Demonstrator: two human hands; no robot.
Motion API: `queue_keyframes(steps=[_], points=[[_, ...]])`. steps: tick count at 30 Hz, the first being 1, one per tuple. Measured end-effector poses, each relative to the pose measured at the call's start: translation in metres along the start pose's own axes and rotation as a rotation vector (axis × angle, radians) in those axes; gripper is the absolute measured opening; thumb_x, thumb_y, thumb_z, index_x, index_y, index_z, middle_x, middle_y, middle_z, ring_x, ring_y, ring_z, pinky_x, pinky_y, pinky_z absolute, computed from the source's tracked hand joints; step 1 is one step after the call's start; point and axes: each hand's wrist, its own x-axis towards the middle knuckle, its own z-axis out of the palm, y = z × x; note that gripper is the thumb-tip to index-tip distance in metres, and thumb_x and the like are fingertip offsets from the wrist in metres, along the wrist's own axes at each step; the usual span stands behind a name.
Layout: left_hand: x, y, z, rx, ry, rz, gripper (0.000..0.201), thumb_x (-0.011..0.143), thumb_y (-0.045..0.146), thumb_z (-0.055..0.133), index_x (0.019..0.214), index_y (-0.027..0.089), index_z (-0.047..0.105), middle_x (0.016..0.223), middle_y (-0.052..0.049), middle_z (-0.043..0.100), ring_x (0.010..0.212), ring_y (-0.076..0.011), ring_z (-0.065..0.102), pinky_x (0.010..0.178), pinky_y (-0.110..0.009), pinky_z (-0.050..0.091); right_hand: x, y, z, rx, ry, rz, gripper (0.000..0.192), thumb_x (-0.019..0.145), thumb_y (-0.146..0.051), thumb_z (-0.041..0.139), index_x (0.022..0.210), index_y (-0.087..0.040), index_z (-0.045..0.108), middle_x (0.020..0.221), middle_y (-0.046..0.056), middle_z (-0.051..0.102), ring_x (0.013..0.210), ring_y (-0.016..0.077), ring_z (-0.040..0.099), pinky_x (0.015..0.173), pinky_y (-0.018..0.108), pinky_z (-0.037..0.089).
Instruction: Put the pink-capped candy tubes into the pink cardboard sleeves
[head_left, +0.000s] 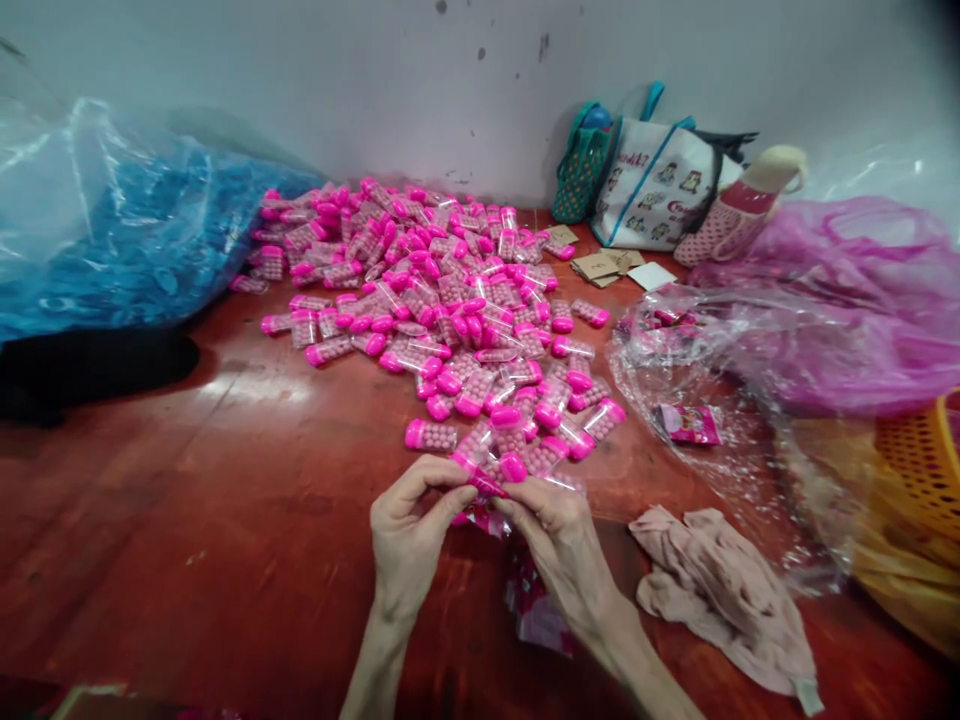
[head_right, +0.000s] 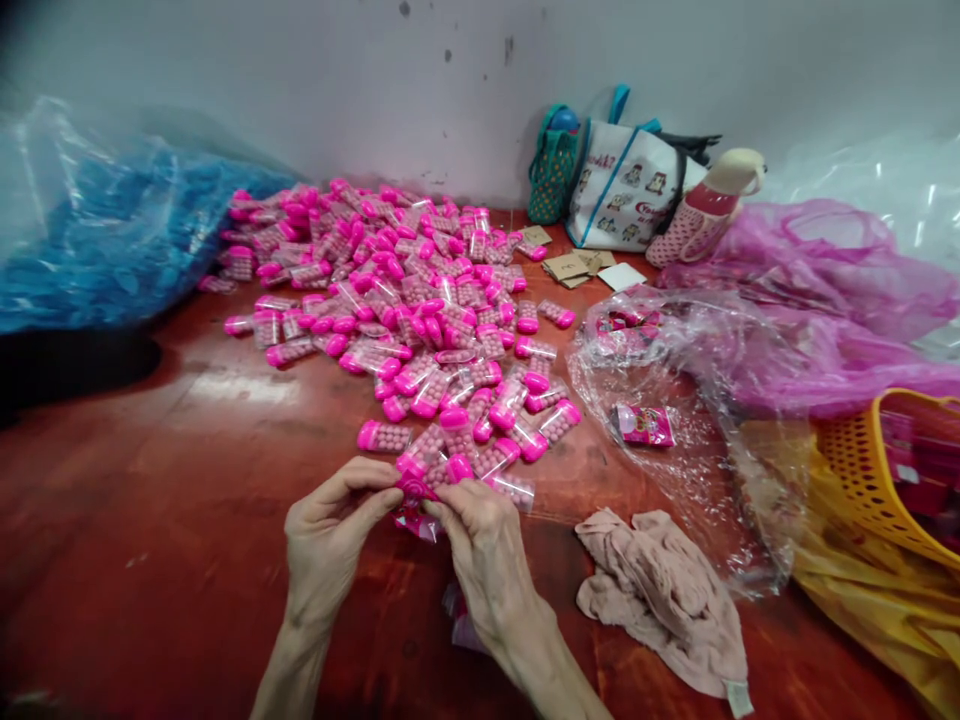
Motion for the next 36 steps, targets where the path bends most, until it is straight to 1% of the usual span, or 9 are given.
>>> queue_keyframes(steps=[4, 7, 9, 11, 15, 22, 27, 31, 36], points=[[0.006, 0.004, -0.008, 0.096, -0.221, -0.025, 0.008, 0.069, 0.010, 0.071, 0.067, 0.018, 0.069, 0.069, -0.001, 0.063, 0.069, -0.0151, 0.057, 0.065, -0.024, 0.045, 0.001, 0.000, -0.001, -0.043, -0.035, -0.036, 0.018, 0.085, -0.017, 0.057, 0.078, -0.021, 0.074, 0.066, 0.002, 0.060, 0.064, 0.0172, 0.052, 0.060, 0.027, 0.036], [0.007, 0.001, -0.011, 0.081, -0.269, -0.060, 0.010, 0.072, 0.011, 0.069, 0.065, 0.017, 0.070, 0.066, -0.001, 0.063, 0.065, -0.0146, 0.057, 0.063, -0.025, 0.044, 0.002, 0.003, 0.001, -0.019, -0.045, -0.012, 0.013, 0.083, -0.016, 0.061, 0.088, -0.020, 0.072, 0.073, 0.002, 0.065, 0.068, 0.0171, 0.057, 0.063, 0.025, 0.040], [0.006, -0.002, -0.012, 0.051, -0.228, -0.064, 0.011, 0.073, 0.012, 0.068, 0.064, 0.017, 0.071, 0.066, -0.001, 0.064, 0.066, -0.0149, 0.058, 0.064, -0.025, 0.045, 0.003, 0.005, 0.001, 0.009, -0.042, 0.027, 0.011, 0.082, -0.018, 0.063, 0.091, -0.018, 0.069, 0.076, 0.002, 0.068, 0.068, 0.0164, 0.060, 0.062, 0.024, 0.043], [0.004, -0.005, -0.010, 0.008, -0.176, -0.070, 0.012, 0.074, 0.012, 0.067, 0.066, 0.018, 0.073, 0.073, -0.003, 0.067, 0.071, -0.0157, 0.060, 0.068, -0.026, 0.045, 0.004, 0.007, 0.001, 0.026, -0.036, 0.062, 0.008, 0.082, -0.022, 0.064, 0.082, -0.016, 0.068, 0.069, 0.001, 0.067, 0.060, 0.0146, 0.058, 0.056, 0.022, 0.043], [0.002, -0.009, 0.000, -0.125, -0.087, -0.106, 0.012, 0.075, 0.014, 0.066, 0.069, 0.020, 0.074, 0.094, -0.005, 0.071, 0.088, -0.0196, 0.063, 0.081, -0.030, 0.046, 0.005, 0.007, 0.002, 0.008, -0.014, 0.057, 0.022, 0.085, -0.025, 0.060, 0.065, -0.015, 0.065, 0.056, -0.003, 0.056, 0.054, 0.0118, 0.050, 0.053, 0.021, 0.037], [0.003, -0.012, 0.017, -0.304, 0.119, -0.234, 0.003, 0.063, 0.014, 0.074, 0.062, 0.017, 0.074, 0.063, 0.001, 0.068, 0.061, -0.0094, 0.058, 0.063, -0.019, 0.047, -0.002, 0.007, -0.012, -0.038, 0.066, 0.043, 0.035, 0.093, -0.033, 0.046, 0.065, -0.016, 0.060, 0.059, -0.002, 0.052, 0.057, 0.0128, 0.049, 0.055, 0.023, 0.036], [0.005, -0.021, 0.010, -0.369, 0.298, -0.294, 0.008, 0.057, 0.019, 0.079, 0.059, 0.016, 0.072, 0.058, 0.002, 0.068, 0.054, -0.0070, 0.056, 0.056, -0.017, 0.046, -0.009, 0.020, -0.028, -0.272, 0.246, 0.048, 0.024, 0.093, -0.033, 0.046, 0.087, -0.017, 0.062, 0.078, 0.004, 0.062, 0.073, 0.0181, 0.057, 0.068, 0.028, 0.046], [0.005, -0.025, 0.009, -0.394, 0.364, -0.310, 0.014, 0.054, 0.023, 0.081, 0.060, 0.015, 0.072, 0.057, 0.002, 0.068, 0.052, -0.0071, 0.056, 0.053, -0.017, 0.047, -0.012, 0.036, -0.019, -0.429, 0.285, -0.011, 0.022, 0.081, -0.036, 0.064, 0.093, -0.018, 0.065, 0.090, 0.008, 0.061, 0.088, 0.0267, 0.051, 0.079, 0.040, 0.043], [0.006, -0.024, 0.014, -0.389, 0.401, -0.278, 0.015, 0.055, 0.026, 0.081, 0.062, 0.015, 0.072, 0.059, 0.001, 0.068, 0.054, -0.0084, 0.057, 0.055, -0.019, 0.048, -0.015, 0.038, -0.007, -0.426, 0.357, -0.020, 0.020, 0.084, -0.032, 0.061, 0.093, -0.014, 0.065, 0.090, 0.012, 0.059, 0.089, 0.0288, 0.047, 0.080, 0.045, 0.040]])
